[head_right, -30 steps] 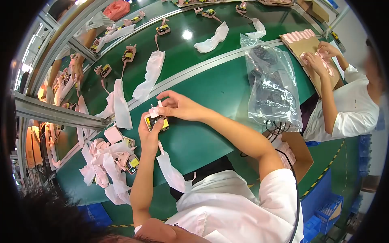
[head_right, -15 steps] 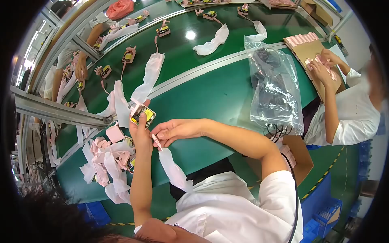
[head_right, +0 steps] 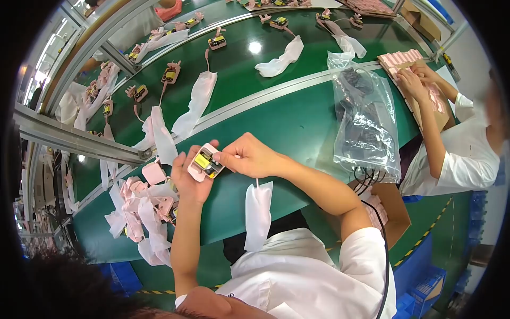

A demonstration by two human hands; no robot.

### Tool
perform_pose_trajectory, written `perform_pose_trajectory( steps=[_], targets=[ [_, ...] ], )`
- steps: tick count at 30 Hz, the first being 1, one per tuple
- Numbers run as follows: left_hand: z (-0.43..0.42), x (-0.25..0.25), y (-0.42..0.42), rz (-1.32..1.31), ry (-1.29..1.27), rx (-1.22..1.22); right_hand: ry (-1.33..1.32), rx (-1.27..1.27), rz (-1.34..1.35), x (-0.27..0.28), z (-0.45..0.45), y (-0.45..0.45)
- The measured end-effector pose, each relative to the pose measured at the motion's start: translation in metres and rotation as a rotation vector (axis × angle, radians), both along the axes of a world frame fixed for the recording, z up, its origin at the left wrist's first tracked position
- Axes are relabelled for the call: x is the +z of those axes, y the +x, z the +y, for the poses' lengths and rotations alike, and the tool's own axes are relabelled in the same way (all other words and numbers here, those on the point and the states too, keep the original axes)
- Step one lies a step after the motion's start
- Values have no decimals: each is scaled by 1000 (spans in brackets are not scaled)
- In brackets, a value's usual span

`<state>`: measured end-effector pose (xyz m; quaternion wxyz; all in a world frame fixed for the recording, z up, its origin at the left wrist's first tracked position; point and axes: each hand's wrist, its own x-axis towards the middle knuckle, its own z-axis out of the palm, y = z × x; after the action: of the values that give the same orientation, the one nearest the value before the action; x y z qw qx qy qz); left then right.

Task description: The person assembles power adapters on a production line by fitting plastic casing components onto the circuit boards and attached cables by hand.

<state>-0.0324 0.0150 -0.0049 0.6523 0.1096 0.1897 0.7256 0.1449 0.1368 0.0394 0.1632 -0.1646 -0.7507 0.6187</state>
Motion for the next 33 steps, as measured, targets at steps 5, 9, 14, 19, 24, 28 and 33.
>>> perform_pose_trajectory(
  steps=[5,9,14,19,24,28,33],
  targets=[
    [-3,-5,-2,61,20,-185,-44,-84,46,10,4,4],
    [-2,-7,0,197,78,-254,-146,-254,44,5,28,6],
    [2,13,20,250,-74,-186,-223,-129,48,-7,39,7],
    [2,-2,14,480,-131,-132,-153,-72,5,-4,34,8],
    [2,10,15,600,-160,28,-251,-55,55,-14,43,9],
    [3,5,13,674,-199,169,-123,-13,64,-16,41,11],
    [3,0,14,979,-286,253,109,43,59,-11,29,7]
  ],
)
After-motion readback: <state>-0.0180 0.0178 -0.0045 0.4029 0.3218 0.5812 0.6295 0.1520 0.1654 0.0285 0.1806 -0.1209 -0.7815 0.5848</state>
